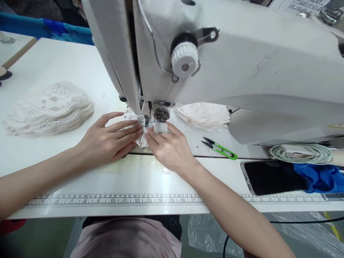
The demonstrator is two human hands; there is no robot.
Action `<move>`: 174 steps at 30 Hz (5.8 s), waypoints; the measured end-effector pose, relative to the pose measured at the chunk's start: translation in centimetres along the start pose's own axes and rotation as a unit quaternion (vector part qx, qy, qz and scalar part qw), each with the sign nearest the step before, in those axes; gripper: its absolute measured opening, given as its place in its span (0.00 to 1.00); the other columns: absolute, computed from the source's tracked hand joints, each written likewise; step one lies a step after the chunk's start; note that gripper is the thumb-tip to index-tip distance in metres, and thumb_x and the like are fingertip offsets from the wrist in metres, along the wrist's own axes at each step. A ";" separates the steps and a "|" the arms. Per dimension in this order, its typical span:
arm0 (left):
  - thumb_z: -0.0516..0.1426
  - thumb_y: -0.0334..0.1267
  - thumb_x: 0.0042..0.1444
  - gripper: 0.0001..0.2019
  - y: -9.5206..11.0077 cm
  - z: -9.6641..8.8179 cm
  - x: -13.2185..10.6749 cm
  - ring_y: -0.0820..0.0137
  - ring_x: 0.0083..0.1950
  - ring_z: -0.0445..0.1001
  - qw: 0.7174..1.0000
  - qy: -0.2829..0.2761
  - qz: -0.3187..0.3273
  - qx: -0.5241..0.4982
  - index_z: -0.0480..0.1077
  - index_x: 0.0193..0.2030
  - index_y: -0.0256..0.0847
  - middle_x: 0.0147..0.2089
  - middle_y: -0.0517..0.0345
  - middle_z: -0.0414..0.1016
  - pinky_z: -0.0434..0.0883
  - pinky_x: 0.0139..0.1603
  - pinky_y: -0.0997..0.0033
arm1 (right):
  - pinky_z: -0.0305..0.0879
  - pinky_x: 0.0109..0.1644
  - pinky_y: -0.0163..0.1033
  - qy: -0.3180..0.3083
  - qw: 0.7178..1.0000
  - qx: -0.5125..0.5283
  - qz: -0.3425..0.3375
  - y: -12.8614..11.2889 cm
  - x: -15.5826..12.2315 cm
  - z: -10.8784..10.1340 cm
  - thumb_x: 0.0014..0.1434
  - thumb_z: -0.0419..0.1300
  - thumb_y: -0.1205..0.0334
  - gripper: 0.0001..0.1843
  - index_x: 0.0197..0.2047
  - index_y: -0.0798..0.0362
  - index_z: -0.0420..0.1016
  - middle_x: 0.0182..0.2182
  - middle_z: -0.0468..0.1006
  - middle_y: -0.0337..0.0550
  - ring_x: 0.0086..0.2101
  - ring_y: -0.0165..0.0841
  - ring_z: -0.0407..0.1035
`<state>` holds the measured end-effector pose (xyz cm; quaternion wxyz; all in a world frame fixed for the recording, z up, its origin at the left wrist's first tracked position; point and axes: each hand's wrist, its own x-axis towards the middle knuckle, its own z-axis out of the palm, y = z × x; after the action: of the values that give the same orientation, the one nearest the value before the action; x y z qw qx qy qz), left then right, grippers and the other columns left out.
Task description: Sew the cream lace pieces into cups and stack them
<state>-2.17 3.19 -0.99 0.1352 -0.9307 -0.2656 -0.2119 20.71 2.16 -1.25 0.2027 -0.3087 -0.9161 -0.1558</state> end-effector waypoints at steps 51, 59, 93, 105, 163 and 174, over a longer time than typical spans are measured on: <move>0.48 0.46 0.70 0.22 -0.5 0.8 0.1 0.58 0.61 0.73 0.996 -0.054 -0.076 0.001 0.68 0.60 0.34 0.60 0.46 0.73 0.57 0.69 0.44 | 0.64 0.56 0.45 0.005 0.996 -0.043 0.074 0.3 0.2 -0.1 0.68 0.55 0.60 0.13 0.46 0.53 0.80 0.41 0.83 0.42 0.42 0.35 0.74; 0.50 0.47 0.68 0.23 -0.2 0.3 0.1 0.55 0.62 0.71 0.990 -0.066 -0.122 0.039 0.67 0.61 0.32 0.61 0.45 0.72 0.65 0.64 0.49 | 0.64 0.50 0.41 0.011 0.993 -0.071 0.098 0.8 0.2 -0.5 0.68 0.54 0.60 0.15 0.37 0.53 0.80 0.33 0.83 0.42 0.38 0.34 0.74; 0.53 0.54 0.64 0.19 0.0 -1.2 -0.2 0.67 0.29 0.73 0.965 -0.104 -0.242 0.012 0.72 0.42 0.39 0.37 0.56 0.78 0.51 0.20 0.70 | 0.59 0.21 0.32 0.087 0.958 0.193 0.194 0.0 0.1 -1.5 0.56 0.50 0.71 0.19 0.37 0.51 0.83 0.26 0.81 0.36 0.20 0.25 0.66; 0.56 0.41 0.64 0.08 0.6 -1.1 -0.3 0.73 0.28 0.74 0.975 0.006 -0.207 -0.079 0.75 0.37 0.43 0.32 0.62 0.79 0.59 0.23 0.71 | 0.74 0.35 0.38 -0.039 0.884 0.380 0.269 -1.2 0.9 -1.5 0.60 0.60 0.67 0.22 0.58 0.51 0.74 0.39 0.83 0.41 0.23 0.26 0.71; 0.56 0.30 0.64 0.06 2.2 -2.4 0.2 0.75 0.30 0.72 0.969 0.106 -0.094 -0.204 0.74 0.43 0.41 0.31 0.61 0.77 0.67 0.31 0.74 | 0.52 0.20 0.34 0.171 0.978 0.085 -0.079 -1.2 0.5 -3.9 0.58 0.63 0.73 0.04 0.34 0.56 0.78 0.16 0.70 0.30 0.18 0.23 0.59; 0.60 0.34 0.59 0.01 2.9 -1.6 0.6 0.70 0.33 0.73 0.932 -0.096 -0.265 -0.228 0.75 0.37 0.41 0.32 0.62 0.77 0.64 0.35 0.67 | 0.62 0.30 0.34 -0.148 0.894 0.309 0.288 -0.7 1.5 -3.0 0.63 0.59 0.63 0.08 0.39 0.49 0.82 0.29 0.82 0.37 0.26 0.28 0.72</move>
<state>-0.62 0.50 0.28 -0.1683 -0.8482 -0.4587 -0.2043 19.98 1.14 1.92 0.1861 -0.5004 -0.8084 0.2478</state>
